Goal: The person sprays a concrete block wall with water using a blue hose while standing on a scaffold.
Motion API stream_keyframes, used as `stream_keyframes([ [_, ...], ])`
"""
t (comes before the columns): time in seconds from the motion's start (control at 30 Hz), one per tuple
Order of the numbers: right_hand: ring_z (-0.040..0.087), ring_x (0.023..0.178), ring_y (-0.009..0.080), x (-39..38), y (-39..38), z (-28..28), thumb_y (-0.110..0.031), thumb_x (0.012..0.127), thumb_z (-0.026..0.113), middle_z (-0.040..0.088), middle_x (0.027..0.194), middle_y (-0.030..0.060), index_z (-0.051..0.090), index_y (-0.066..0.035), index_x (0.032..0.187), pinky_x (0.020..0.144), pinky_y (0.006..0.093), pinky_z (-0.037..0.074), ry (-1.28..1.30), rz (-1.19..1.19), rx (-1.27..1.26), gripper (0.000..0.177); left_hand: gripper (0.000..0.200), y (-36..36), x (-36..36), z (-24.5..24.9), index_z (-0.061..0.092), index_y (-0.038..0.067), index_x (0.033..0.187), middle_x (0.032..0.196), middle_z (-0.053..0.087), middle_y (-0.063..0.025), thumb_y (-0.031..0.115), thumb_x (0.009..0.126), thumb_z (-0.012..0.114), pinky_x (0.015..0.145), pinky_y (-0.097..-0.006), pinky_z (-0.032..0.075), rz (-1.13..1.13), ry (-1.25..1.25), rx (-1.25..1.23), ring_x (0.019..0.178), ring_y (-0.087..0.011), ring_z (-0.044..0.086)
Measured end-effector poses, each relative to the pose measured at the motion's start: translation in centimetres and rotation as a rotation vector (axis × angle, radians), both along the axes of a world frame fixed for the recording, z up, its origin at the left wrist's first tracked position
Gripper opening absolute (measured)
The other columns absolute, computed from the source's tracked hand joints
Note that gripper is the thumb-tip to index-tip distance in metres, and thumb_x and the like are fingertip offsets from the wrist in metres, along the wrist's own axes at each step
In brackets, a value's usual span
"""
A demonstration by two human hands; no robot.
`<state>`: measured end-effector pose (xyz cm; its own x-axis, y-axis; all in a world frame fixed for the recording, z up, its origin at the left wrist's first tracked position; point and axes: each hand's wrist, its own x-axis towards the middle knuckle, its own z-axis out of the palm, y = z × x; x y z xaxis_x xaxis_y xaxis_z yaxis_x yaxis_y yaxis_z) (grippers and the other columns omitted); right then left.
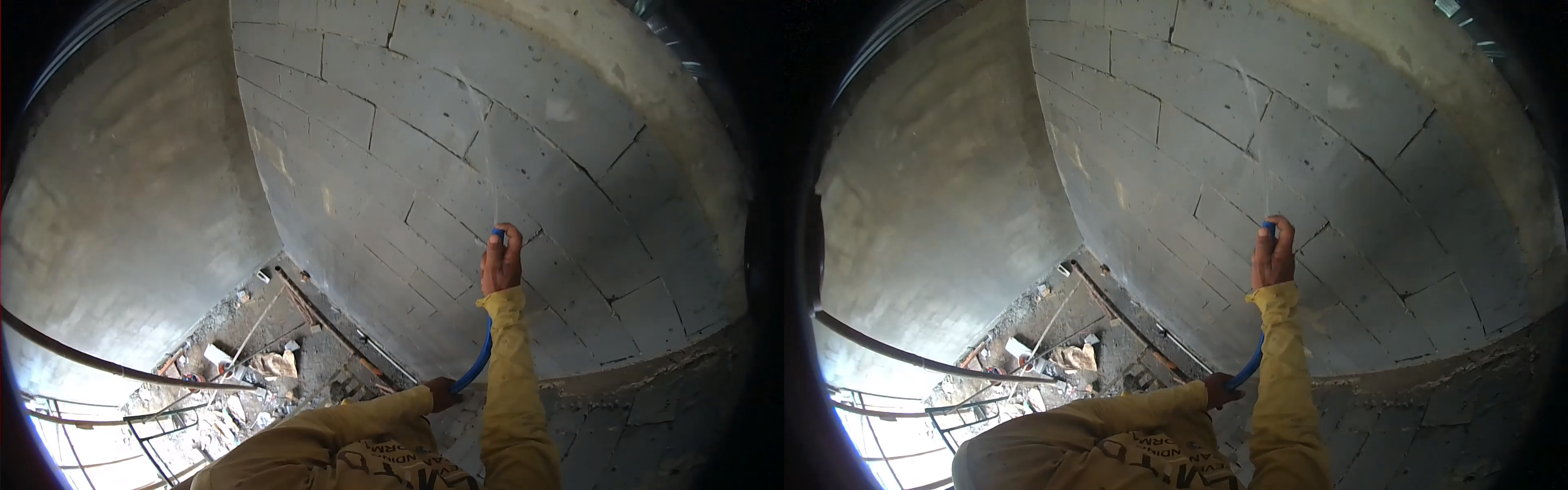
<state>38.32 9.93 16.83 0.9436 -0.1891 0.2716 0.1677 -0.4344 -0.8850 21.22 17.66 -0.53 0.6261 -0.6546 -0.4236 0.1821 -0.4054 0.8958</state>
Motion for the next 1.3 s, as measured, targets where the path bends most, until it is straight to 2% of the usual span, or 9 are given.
stream_keyframes([
  [0.17,0.054,0.063,0.0190,0.4,0.0,-0.9,-0.059,0.089,0.037,0.052,0.076,0.0060,0.042,-0.017,0.115,0.059,0.0348,0.045,-0.015,0.031,-0.137,0.050,0.041,0.1,0.1,-0.5,0.063,0.002,0.095,0.086,0.063,-0.0199,0.039,0.077,0.061,0.078,-0.0411,0.046,0.007,-0.012,-0.012,0.086,-0.0344,0.061],
  [0.3,0.056,0.070,0.0259,0.9,-0.2,-2.0,-0.059,0.090,0.033,0.054,0.082,0.0105,0.041,-0.016,0.114,0.065,0.0384,0.046,-0.017,0.068,-0.261,0.050,0.042,0.0,-0.3,-0.3,0.063,0.002,0.093,0.084,0.063,-0.0203,0.040,0.077,0.061,0.077,-0.0418,0.046,0.000,-0.037,-0.017,0.084,-0.0348,0.061],
  [0.6,0.055,0.068,0.0233,0.0,1.8,0.1,-0.053,0.092,0.036,0.054,0.082,0.0080,0.040,-0.015,0.114,0.061,0.0357,0.045,-0.084,0.098,-0.146,0.044,0.041,0.7,0.5,0.4,0.063,0.002,0.090,0.084,0.063,-0.0210,0.041,0.078,0.060,0.076,-0.0423,0.046,0.043,-0.017,-0.035,0.084,-0.0356,0.061],
  [0.7,0.042,0.054,0.0093,0.8,1.9,-1.1,-0.049,0.091,0.044,0.043,0.065,-0.0004,0.043,-0.017,0.114,0.048,0.0257,0.038,-0.133,0.114,-0.159,0.040,0.042,0.3,0.4,-0.3,0.063,0.002,0.092,0.086,0.063,-0.0210,0.042,0.078,0.060,0.077,-0.0423,0.045,-0.016,-0.077,0.013,0.085,-0.0351,0.061],
  [0.8,0.054,0.064,0.0229,0.8,1.8,-0.9,-0.050,0.092,0.039,0.053,0.078,0.0079,0.041,-0.015,0.114,0.060,0.0359,0.044,0.005,0.083,-0.296,0.041,0.043,-0.1,0.1,-0.4,0.063,0.002,0.094,0.088,0.064,-0.0208,0.042,0.079,0.060,0.077,-0.0426,0.045,-0.014,-0.070,0.046,0.085,-0.0350,0.061],
  [0.9,0.054,0.064,0.0228,1.2,2.0,-1.2,-0.050,0.092,0.039,0.052,0.076,0.0077,0.041,-0.015,0.114,0.059,0.0362,0.044,-0.110,0.123,-0.194,0.041,0.043,0.1,0.4,-0.6,0.063,0.002,0.095,0.089,0.064,-0.0207,0.042,0.079,0.060,0.078,-0.0424,0.045,0.019,-0.062,0.005,0.087,-0.0350,0.061],
  [1.0,0.053,0.063,0.0225,0.4,2.8,0.1,-0.051,0.092,0.039,0.052,0.076,0.0075,0.041,-0.014,0.113,0.059,0.0365,0.044,-0.085,0.132,-0.115,0.042,0.044,0.6,1.0,-0.3,0.063,0.002,0.096,0.091,0.064,-0.0207,0.042,0.079,0.060,0.079,-0.0418,0.046,0.020,-0.089,0.035,0.088,-0.0349,0.061],
  [1.1,0.042,0.054,0.0089,0.8,3.4,-0.7,-0.048,0.091,0.046,0.043,0.065,-0.0011,0.042,-0.016,0.114,0.049,0.0260,0.038,-0.168,0.136,0.004,0.040,0.044,0.9,1.2,-0.3,0.063,0.002,0.097,0.093,0.063,-0.0207,0.042,0.079,0.060,0.081,-0.0415,0.045,0.019,-0.070,0.025,0.090,-0.0348,0.060],
  [1.3,0.043,0.054,0.0098,2.0,3.6,-1.8,-0.050,0.090,0.046,0.043,0.065,-0.0006,0.041,-0.016,0.114,0.050,0.0275,0.040,-0.077,0.077,-0.223,0.042,0.042,1.1,0.5,0.3,0.063,0.002,0.097,0.093,0.063,-0.0211,0.041,0.079,0.060,0.082,-0.0421,0.046,0.018,-0.079,0.039,0.091,-0.0354,0.060],
])
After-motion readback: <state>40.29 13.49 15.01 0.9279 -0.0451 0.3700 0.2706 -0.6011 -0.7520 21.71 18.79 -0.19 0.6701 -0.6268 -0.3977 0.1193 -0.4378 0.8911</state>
